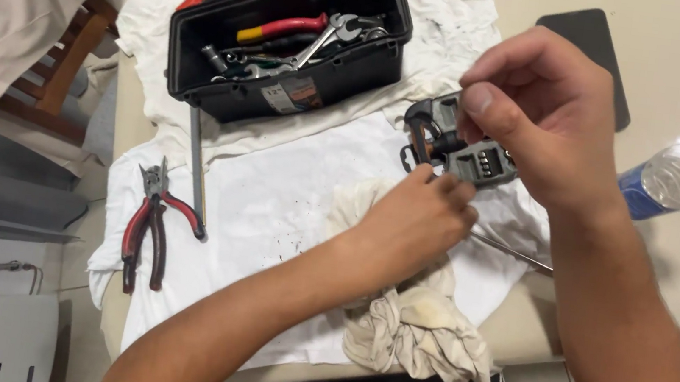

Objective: Cleaning mechanical sockets and measuring a component with a vernier caliper

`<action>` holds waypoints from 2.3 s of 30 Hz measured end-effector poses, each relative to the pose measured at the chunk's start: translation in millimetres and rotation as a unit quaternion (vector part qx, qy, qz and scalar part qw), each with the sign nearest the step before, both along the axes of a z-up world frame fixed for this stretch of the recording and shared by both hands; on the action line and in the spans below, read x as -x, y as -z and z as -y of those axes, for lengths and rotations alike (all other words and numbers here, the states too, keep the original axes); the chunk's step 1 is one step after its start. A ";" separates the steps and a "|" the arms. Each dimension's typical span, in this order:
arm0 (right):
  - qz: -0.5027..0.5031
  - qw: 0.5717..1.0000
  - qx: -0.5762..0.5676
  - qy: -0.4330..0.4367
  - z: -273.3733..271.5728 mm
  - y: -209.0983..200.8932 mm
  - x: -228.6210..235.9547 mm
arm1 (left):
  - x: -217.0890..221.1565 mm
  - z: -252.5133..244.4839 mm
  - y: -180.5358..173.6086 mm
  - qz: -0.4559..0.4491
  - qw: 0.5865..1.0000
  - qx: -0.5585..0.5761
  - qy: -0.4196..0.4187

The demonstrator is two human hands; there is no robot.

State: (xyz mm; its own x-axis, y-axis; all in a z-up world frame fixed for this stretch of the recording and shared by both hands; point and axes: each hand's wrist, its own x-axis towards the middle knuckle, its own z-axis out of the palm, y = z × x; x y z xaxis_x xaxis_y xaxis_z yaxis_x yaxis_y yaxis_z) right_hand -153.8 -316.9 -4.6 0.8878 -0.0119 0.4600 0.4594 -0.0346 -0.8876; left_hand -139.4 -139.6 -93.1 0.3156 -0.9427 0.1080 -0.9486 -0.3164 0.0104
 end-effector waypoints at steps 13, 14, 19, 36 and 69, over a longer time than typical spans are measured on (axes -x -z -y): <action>0.130 0.979 0.105 0.118 38.3 23.3 27.7 | -58.1 -52.6 -98.1 0.078 0.982 0.153 -0.074; 0.131 0.979 0.102 0.118 38.6 25.6 28.4 | -74.3 -65.9 -101.0 0.079 0.983 0.151 -0.074; 0.150 0.964 0.116 0.188 21.3 24.2 24.0 | -148.8 -132.5 -94.4 0.114 0.952 0.157 -0.237; 0.071 0.947 -0.028 0.312 109.9 117.3 -18.0 | -188.4 -175.6 -72.1 -0.029 0.940 0.130 -0.313; -0.338 0.852 0.357 0.180 38.4 27.9 -49.9 | -61.0 -32.1 -19.3 -0.379 0.847 0.120 -0.352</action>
